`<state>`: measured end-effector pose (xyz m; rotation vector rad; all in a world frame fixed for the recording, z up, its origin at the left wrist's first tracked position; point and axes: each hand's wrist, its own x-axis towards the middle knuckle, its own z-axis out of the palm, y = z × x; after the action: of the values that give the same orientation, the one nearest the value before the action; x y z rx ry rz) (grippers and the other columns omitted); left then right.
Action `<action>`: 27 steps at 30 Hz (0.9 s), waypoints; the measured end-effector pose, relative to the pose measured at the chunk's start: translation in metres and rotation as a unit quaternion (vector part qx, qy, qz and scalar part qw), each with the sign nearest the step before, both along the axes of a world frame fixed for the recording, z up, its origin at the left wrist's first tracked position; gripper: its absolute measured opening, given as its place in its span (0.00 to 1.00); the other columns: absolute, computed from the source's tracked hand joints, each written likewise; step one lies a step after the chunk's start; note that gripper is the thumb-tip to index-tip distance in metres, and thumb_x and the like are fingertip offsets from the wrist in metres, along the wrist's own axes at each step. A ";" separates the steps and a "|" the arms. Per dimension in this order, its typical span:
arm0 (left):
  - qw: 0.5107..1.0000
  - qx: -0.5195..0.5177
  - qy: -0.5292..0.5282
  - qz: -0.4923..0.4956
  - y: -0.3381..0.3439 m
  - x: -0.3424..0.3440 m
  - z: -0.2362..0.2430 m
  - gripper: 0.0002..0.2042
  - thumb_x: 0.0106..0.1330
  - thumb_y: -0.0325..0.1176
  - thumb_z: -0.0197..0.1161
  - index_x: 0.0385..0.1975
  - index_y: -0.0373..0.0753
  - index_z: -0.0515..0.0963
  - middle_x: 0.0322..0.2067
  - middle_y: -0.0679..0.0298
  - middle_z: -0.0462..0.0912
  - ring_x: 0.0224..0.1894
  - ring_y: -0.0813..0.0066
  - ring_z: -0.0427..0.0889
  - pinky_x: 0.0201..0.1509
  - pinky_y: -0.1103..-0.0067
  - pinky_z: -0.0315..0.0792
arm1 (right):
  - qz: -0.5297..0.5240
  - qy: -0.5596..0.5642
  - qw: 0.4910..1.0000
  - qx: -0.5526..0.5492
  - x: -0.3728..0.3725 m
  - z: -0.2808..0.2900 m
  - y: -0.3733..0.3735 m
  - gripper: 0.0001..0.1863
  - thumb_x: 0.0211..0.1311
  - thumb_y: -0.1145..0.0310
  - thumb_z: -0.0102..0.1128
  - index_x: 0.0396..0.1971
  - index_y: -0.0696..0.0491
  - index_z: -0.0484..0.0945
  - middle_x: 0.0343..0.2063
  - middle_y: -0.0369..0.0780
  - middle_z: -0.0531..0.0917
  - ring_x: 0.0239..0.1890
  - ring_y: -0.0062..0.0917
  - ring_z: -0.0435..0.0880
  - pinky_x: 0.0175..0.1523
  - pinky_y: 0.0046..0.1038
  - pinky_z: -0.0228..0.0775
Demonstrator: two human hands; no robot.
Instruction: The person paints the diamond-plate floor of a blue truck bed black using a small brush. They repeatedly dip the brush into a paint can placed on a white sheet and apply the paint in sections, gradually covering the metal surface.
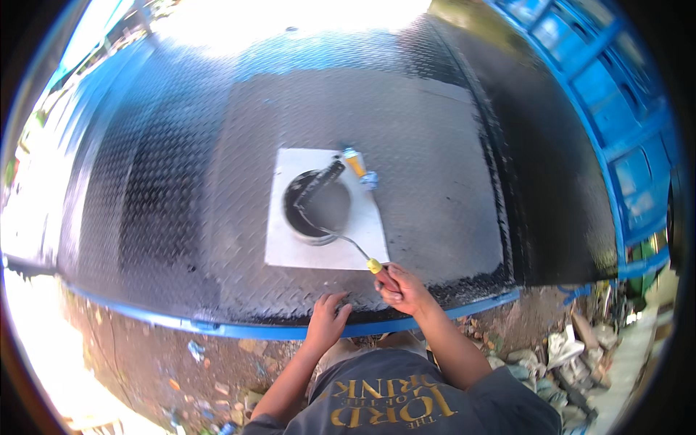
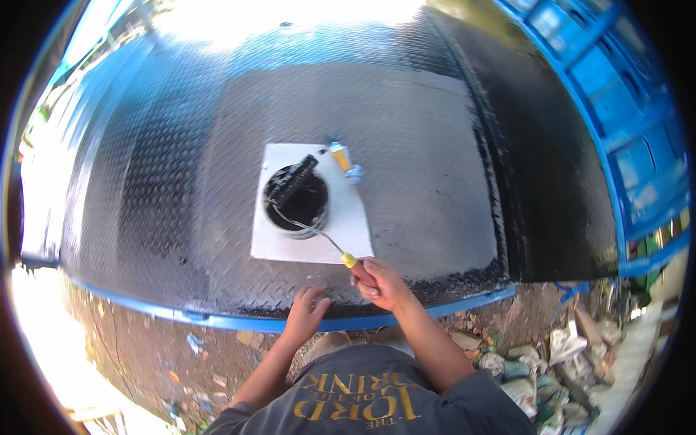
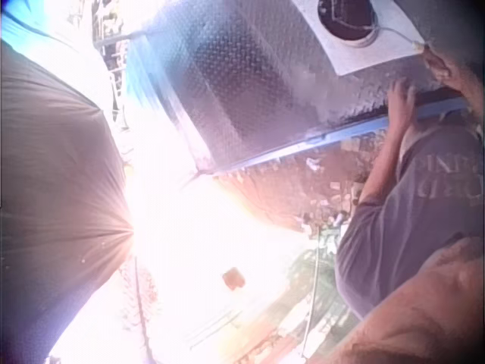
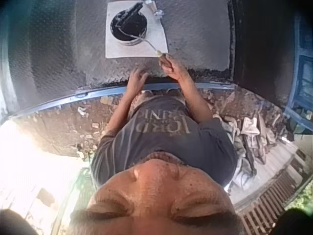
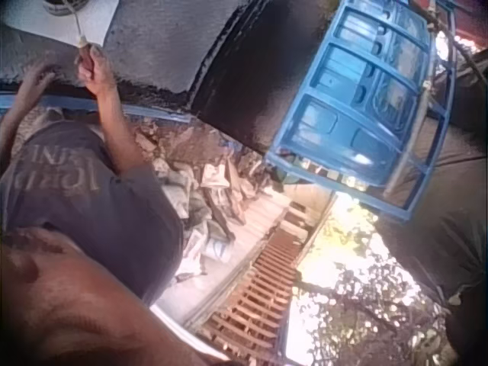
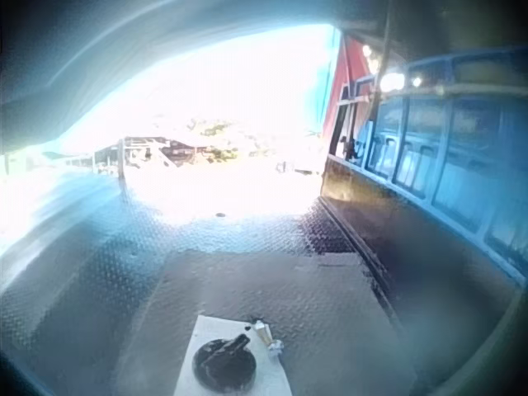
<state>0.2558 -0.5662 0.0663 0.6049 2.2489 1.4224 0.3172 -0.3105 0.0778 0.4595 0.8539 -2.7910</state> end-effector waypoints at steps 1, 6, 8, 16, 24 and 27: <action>1.000 -0.001 -0.013 -0.008 0.004 0.006 -0.002 0.18 0.72 0.37 0.68 0.58 0.36 0.81 0.52 0.47 0.82 0.56 0.46 0.79 0.63 0.61 0.73 | -0.006 0.038 0.999 -0.033 0.002 -0.003 0.005 0.19 0.81 0.57 0.58 0.62 0.52 0.76 0.38 0.48 0.85 0.17 0.15 0.70 0.22 0.18 0.61; 0.997 -0.019 -0.014 -0.073 0.032 0.036 -0.004 0.17 0.72 0.35 0.67 0.57 0.35 0.81 0.51 0.49 0.82 0.50 0.51 0.81 0.56 0.64 0.76 | -0.141 0.067 0.987 0.042 0.052 0.044 0.081 0.19 0.77 0.63 0.63 0.63 0.50 0.76 0.42 0.46 0.85 0.23 0.17 0.76 0.25 0.19 0.66; 0.995 -0.013 -0.015 -0.099 0.054 0.047 -0.001 0.17 0.72 0.35 0.67 0.56 0.34 0.82 0.51 0.49 0.82 0.49 0.52 0.81 0.55 0.65 0.77 | -0.202 0.023 0.967 0.153 0.093 0.070 0.130 0.20 0.76 0.64 0.63 0.63 0.51 0.75 0.45 0.45 0.84 0.26 0.19 0.79 0.27 0.20 0.69; 0.979 -0.035 0.152 -0.131 0.171 0.021 -0.007 0.17 0.71 0.35 0.70 0.57 0.39 0.80 0.56 0.45 0.81 0.63 0.41 0.75 0.69 0.56 0.70 | -0.214 -0.229 0.759 0.571 0.259 0.080 0.298 0.19 0.75 0.66 0.63 0.61 0.54 0.77 0.35 0.33 0.80 0.27 0.14 0.77 0.29 0.21 0.69; 0.949 -0.085 0.290 -0.090 0.275 -0.045 -0.017 0.17 0.74 0.35 0.66 0.58 0.37 0.79 0.60 0.46 0.78 0.65 0.42 0.73 0.70 0.56 0.68 | -0.250 -0.292 0.668 0.637 0.315 0.034 0.308 0.23 0.65 0.72 0.59 0.60 0.58 0.79 0.38 0.47 0.87 0.37 0.33 0.86 0.45 0.33 0.77; 0.946 -0.071 0.296 -0.109 0.293 -0.036 -0.009 0.16 0.74 0.34 0.65 0.58 0.37 0.79 0.61 0.46 0.77 0.65 0.42 0.72 0.71 0.56 0.67 | -0.240 -0.282 0.619 0.693 0.300 0.027 0.287 0.26 0.63 0.68 0.63 0.61 0.60 0.78 0.37 0.48 0.85 0.42 0.34 0.85 0.49 0.35 0.76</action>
<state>0.2202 -0.2736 0.0573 1.3288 2.5850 1.0460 0.6176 -0.0235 0.1052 1.7813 2.7593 -1.3002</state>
